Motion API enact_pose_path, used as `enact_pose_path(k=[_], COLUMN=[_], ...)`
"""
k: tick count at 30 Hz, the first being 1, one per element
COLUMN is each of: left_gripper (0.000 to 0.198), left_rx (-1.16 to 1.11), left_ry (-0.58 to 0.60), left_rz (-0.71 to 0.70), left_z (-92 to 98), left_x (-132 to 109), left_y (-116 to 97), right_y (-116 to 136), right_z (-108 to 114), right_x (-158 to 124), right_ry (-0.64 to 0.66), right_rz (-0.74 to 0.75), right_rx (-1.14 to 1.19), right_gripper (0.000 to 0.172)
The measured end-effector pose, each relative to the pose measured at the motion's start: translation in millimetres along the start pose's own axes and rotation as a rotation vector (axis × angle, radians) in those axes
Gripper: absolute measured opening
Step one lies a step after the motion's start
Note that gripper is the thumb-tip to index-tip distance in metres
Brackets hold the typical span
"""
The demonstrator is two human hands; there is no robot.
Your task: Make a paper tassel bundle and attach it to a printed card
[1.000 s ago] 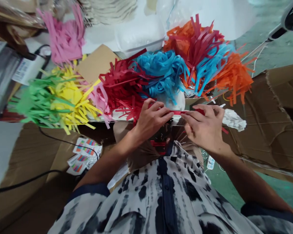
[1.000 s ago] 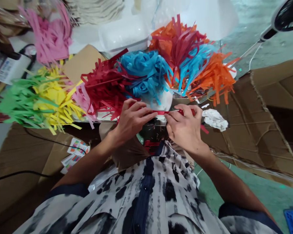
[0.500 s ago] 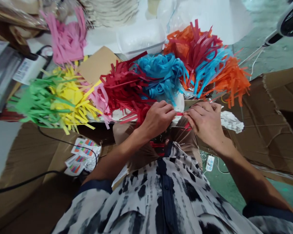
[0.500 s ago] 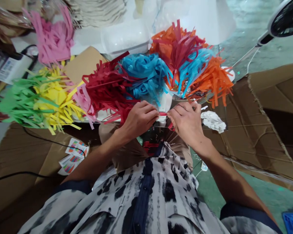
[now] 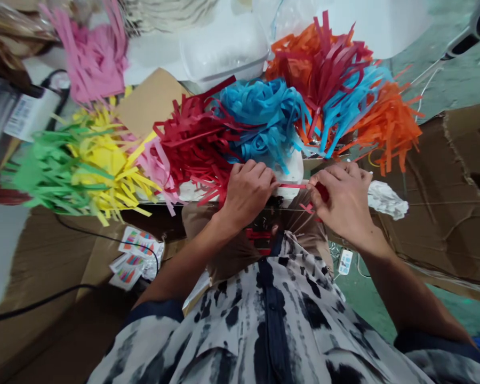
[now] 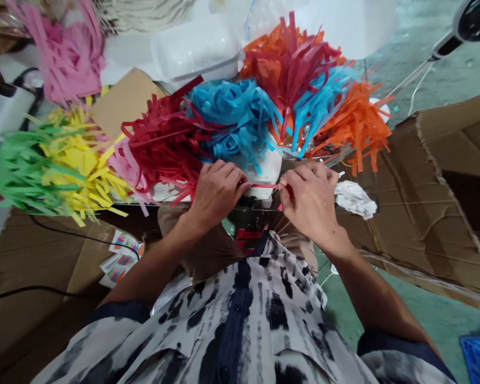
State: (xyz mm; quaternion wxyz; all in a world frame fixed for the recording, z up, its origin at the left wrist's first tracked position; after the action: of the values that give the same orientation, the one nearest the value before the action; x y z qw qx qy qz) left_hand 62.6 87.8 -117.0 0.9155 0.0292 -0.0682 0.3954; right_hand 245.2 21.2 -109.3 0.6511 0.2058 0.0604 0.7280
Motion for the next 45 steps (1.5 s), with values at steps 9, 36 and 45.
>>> enact_pose_path(k=[9,36,45], left_gripper=[0.019,0.020,0.036], left_rx=[-0.106,-0.318,-1.787], left_ry=[0.025,-0.297,0.231], left_rz=[0.008,-0.008,0.404], left_z=[9.0,21.0,40.4], left_x=[2.8,-60.2,-27.4], left_y=[14.9,-33.5,-22.9], right_y=[1.9,55.3,45.5], right_z=[0.2,9.0,55.0], right_x=[4.6,-40.6,-18.0], right_ry=[0.010,-0.319,-0.367], right_rz=[-0.079,0.381,0.226], right_rx=[-0.016,-0.131,-0.042], right_gripper=[0.012,0.005,0.011])
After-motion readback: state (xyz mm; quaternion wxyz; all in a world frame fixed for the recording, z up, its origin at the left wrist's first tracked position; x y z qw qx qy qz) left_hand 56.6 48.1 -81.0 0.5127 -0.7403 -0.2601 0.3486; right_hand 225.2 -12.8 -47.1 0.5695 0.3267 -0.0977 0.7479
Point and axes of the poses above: each hand's wrist, its own x-axis towards the middle knuckle, its own z-axis out of the back of the hand, y = z × x, the point moved 5 cm from there along x, towards the middle knuckle, and after that the axes turned 9 degrees about x, right-handed, at the moved point
